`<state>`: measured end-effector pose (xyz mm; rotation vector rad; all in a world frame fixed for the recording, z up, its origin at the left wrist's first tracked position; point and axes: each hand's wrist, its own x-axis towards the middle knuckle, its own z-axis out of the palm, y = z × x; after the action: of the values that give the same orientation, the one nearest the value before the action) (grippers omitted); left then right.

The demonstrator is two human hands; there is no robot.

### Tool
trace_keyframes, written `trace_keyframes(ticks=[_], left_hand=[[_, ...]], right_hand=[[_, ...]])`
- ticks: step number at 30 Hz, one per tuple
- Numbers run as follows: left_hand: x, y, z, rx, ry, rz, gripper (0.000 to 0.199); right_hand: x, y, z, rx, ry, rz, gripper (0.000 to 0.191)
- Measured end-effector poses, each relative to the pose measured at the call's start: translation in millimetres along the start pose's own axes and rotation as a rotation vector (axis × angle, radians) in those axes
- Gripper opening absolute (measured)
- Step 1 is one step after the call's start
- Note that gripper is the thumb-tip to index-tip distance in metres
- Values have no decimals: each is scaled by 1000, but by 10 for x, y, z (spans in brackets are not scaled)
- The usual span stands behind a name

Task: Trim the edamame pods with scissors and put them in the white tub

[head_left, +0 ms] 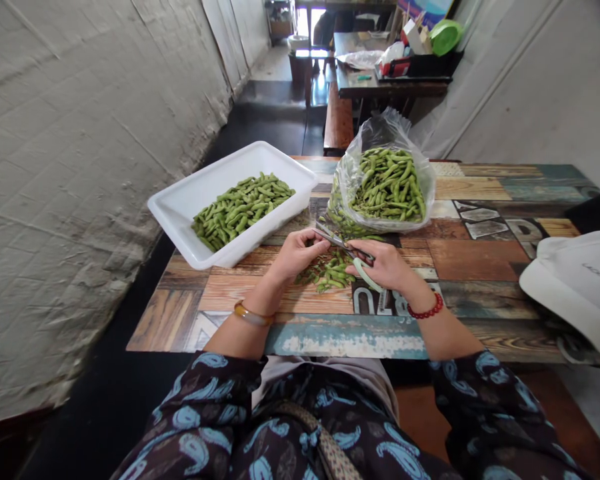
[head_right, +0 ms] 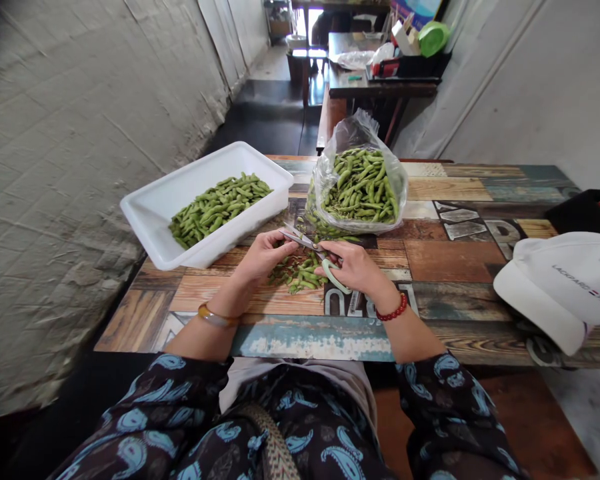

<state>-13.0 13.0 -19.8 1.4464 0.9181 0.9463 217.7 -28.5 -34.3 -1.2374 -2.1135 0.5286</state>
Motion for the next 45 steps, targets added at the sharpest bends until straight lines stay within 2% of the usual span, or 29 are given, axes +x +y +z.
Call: trace_keyframes(ticks=[6, 13, 20, 25, 35, 45], left_hand=[[-1, 26, 11, 49, 0, 12, 28], [-5, 102, 26, -379, 107, -174, 33], [11, 98, 12, -569, 154, -222, 39], [2, 73, 69, -590, 146, -212, 35], [-54, 93, 153, -464, -11, -187, 37], [-59, 84, 169, -489, -19, -141, 34]], right_hand=[[6, -4, -1, 41, 26, -10, 42], [16, 56, 15, 14, 141, 90, 45], [25, -5, 5, -29, 57, -7, 50], [26, -24, 20, -51, 35, -22, 51], [31, -26, 27, -33, 74, -48, 51], [33, -36, 21, -34, 76, -55, 51]])
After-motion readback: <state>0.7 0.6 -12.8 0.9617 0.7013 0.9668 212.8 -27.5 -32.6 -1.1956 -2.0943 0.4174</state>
